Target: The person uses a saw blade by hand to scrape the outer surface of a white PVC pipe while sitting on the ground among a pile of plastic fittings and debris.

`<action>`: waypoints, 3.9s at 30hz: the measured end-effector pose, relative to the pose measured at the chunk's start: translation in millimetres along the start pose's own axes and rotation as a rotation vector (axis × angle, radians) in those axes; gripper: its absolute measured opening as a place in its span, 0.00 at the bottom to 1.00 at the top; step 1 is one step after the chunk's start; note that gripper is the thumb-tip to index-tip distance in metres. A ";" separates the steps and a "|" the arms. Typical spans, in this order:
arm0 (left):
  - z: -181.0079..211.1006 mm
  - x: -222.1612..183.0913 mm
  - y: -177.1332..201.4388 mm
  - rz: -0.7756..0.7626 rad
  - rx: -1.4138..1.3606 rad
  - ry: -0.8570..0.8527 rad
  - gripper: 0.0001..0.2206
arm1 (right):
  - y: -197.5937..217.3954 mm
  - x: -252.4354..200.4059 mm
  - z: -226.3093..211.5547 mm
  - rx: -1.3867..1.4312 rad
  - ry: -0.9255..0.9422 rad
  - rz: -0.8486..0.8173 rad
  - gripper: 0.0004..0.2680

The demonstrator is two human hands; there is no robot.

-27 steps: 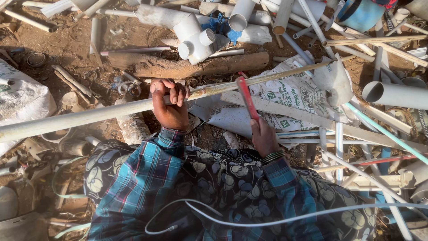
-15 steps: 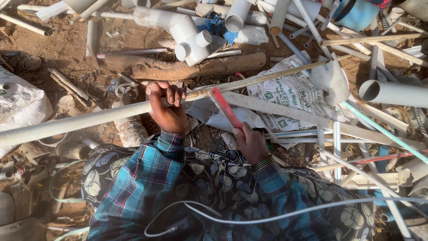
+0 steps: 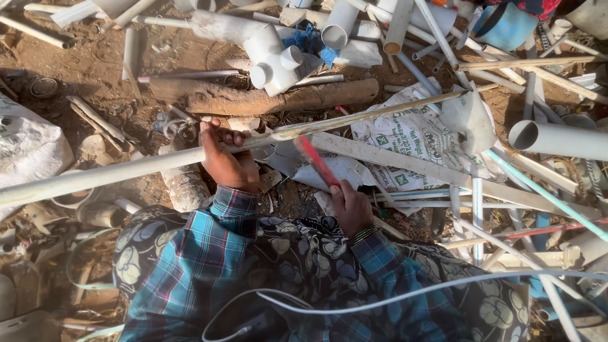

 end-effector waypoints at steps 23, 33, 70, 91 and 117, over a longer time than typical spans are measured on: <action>1.3 6.4 20.3 0.104 0.013 0.023 0.11 | -19.7 33.8 46.6 0.165 -0.185 -0.004 0.13; 3.2 9.3 14.2 0.056 -0.012 -0.015 0.12 | -26.4 40.6 73.9 0.278 -0.367 -0.079 0.13; -1.9 1.7 8.5 0.010 -0.007 -0.046 0.12 | -27.9 26.5 56.7 0.356 -0.262 -0.019 0.13; 1.6 -1.6 5.0 0.023 -0.004 -0.046 0.12 | -31.3 27.1 67.3 0.374 -0.419 -0.068 0.14; 7.0 -11.8 -3.7 0.017 0.001 -0.054 0.11 | -9.4 36.3 57.4 0.248 -0.130 0.059 0.12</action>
Point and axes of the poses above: each hand's wrist, its own x-axis towards the middle knuckle, its own y-axis out of the back of the hand, z = x × y, the point moved 8 cm from there along x, towards the middle knuckle, and after that the axes turned 5 degrees about x, right-handed, at the moved point
